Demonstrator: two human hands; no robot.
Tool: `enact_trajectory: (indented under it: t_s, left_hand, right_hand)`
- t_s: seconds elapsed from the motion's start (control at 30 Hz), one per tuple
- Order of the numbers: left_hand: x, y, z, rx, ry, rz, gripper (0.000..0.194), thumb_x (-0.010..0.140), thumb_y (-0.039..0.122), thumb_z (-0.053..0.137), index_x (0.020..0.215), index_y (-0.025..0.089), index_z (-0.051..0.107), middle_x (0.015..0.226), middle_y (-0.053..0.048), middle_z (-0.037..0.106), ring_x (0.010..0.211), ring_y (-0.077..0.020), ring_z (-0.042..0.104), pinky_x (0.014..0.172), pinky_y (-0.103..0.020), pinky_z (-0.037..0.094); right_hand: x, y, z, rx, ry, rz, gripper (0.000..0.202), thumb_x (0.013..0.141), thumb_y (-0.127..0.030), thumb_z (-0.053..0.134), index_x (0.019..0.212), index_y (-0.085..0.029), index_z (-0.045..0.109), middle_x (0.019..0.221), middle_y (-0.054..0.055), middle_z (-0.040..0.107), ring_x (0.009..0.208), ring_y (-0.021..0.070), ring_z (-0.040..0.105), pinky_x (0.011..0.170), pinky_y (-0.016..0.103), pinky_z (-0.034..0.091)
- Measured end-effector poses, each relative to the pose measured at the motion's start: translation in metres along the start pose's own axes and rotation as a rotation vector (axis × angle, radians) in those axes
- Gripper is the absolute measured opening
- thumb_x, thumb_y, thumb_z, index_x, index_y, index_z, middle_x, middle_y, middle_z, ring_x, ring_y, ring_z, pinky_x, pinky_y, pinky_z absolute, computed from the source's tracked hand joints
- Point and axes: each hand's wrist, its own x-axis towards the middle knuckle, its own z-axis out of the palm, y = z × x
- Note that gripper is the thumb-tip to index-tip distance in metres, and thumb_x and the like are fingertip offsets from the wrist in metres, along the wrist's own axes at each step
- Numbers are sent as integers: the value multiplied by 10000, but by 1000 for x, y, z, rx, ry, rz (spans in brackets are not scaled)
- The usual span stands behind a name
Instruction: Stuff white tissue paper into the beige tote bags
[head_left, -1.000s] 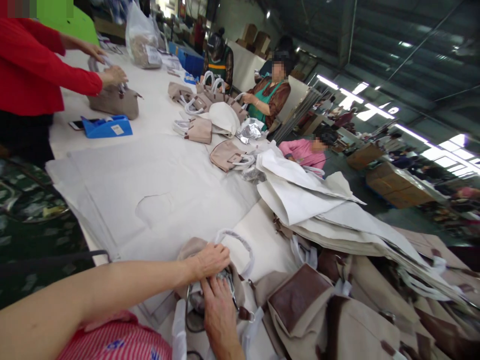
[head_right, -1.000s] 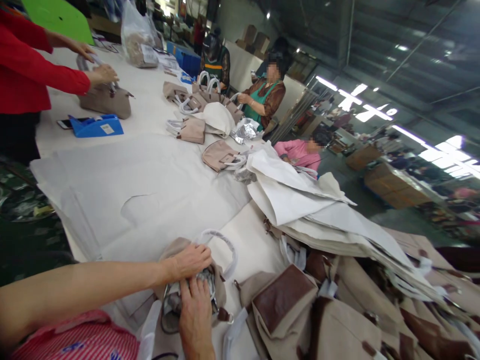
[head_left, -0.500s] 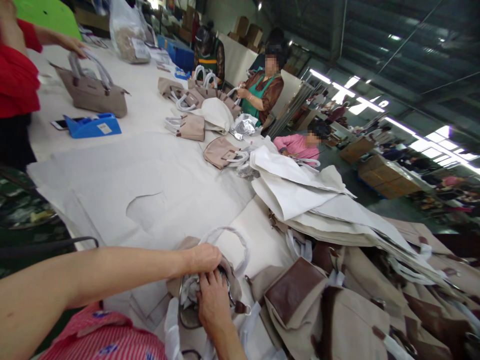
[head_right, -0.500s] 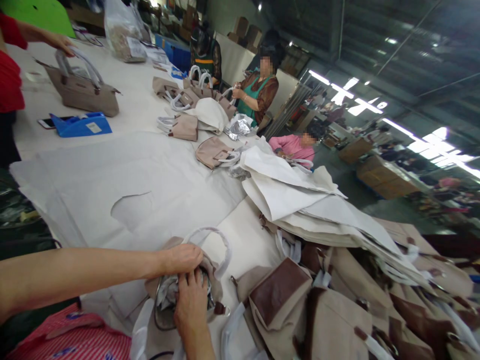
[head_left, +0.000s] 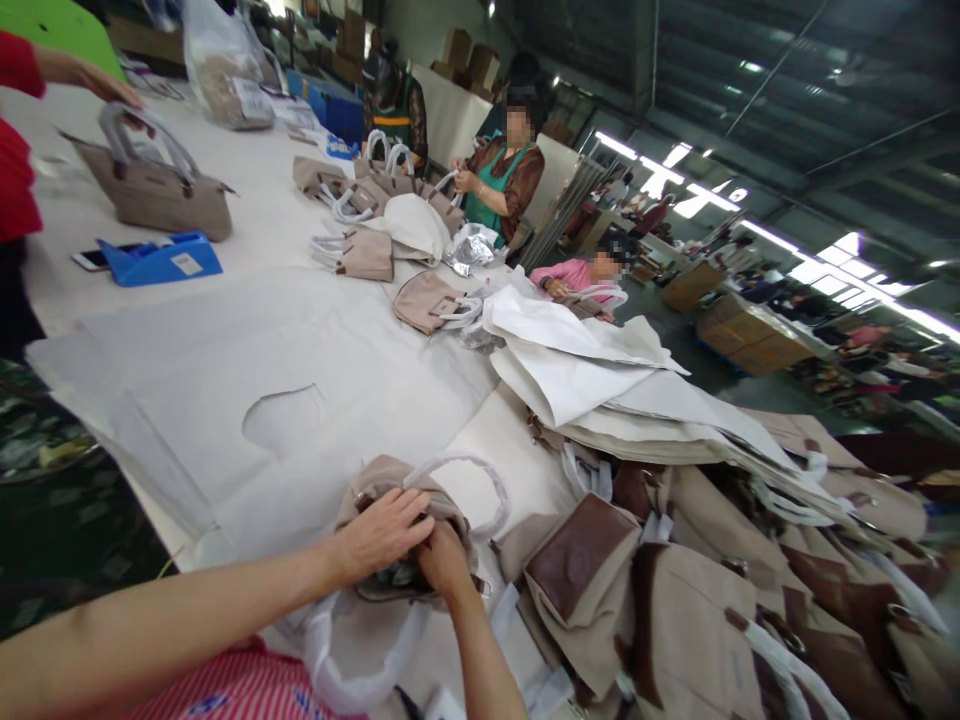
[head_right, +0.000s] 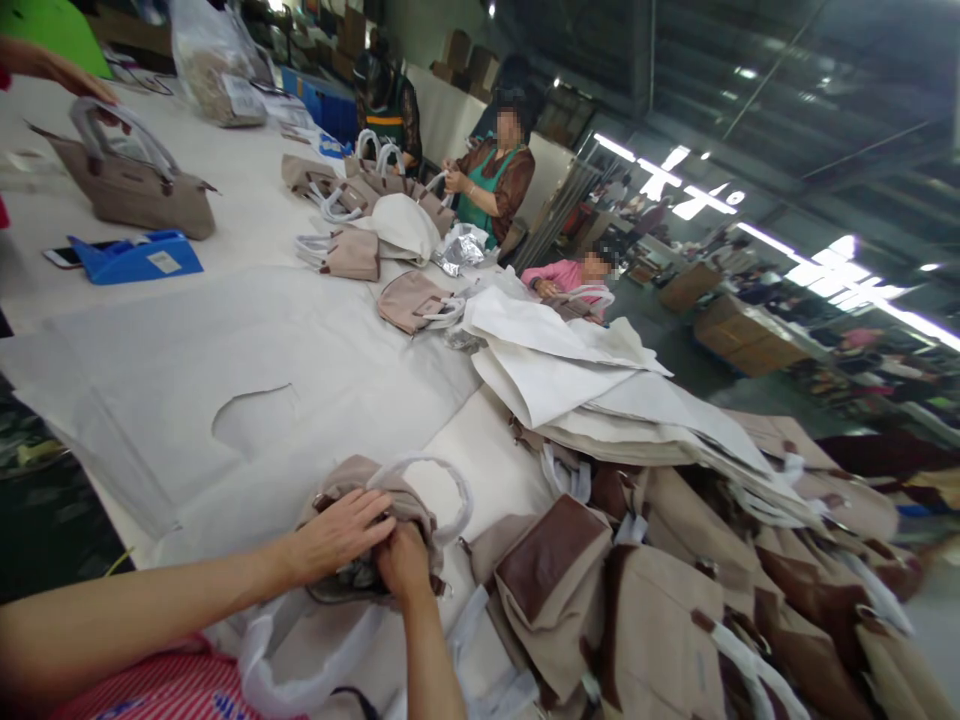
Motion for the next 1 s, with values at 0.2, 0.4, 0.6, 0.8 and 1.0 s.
enact_trajectory:
  t_s: [0.2,0.4,0.6,0.8,1.0]
  left_hand:
    - [-6,-14,3,-11,-54,-66,151,890,31,538,936,118,652,1115,-130,650,1118,-284,563,1007,-388,457]
    - [-29,-25,-44,-290,150,-120,217,881,47,489,978,191,620,1164,-71,641,1116,-187,570,986,-285,463]
    - [-58,-42,-62,-339,39,-757,318,899,448,490,980,165,611,1007,-134,678,939,-292,617,827,-396,474]
    - [-45,-57,-39,-589,-97,-728,418,870,504,423,564,223,468,550,-3,483,582,-185,480,560,-298,274]
    - [-42,-55,-36,-816,-50,-570,380,864,433,354,545,226,354,556,28,336,564,-153,368,561,-293,253]
  right_hand:
    - [-17,20,-38,325,28,-103,412,893,-269,565,1279,-176,673,1235,70,737,1126,223,698,993,360,557]
    - [-47,-16,-32,130,126,-108,417,930,-225,486,1298,-147,666,1401,171,621,1286,319,600,1103,517,483]
    - [-48,-66,7,-217,119,-185,642,824,-33,555,1440,-216,539,1473,87,575,1367,359,515,1081,544,502]
    - [-38,-42,25,-184,296,-262,491,916,-140,484,1403,-111,531,1282,160,694,1117,310,685,915,436,593]
    - [-47,-32,22,-239,445,-241,452,952,-213,522,1396,-129,506,1191,170,711,985,298,709,793,417,594]
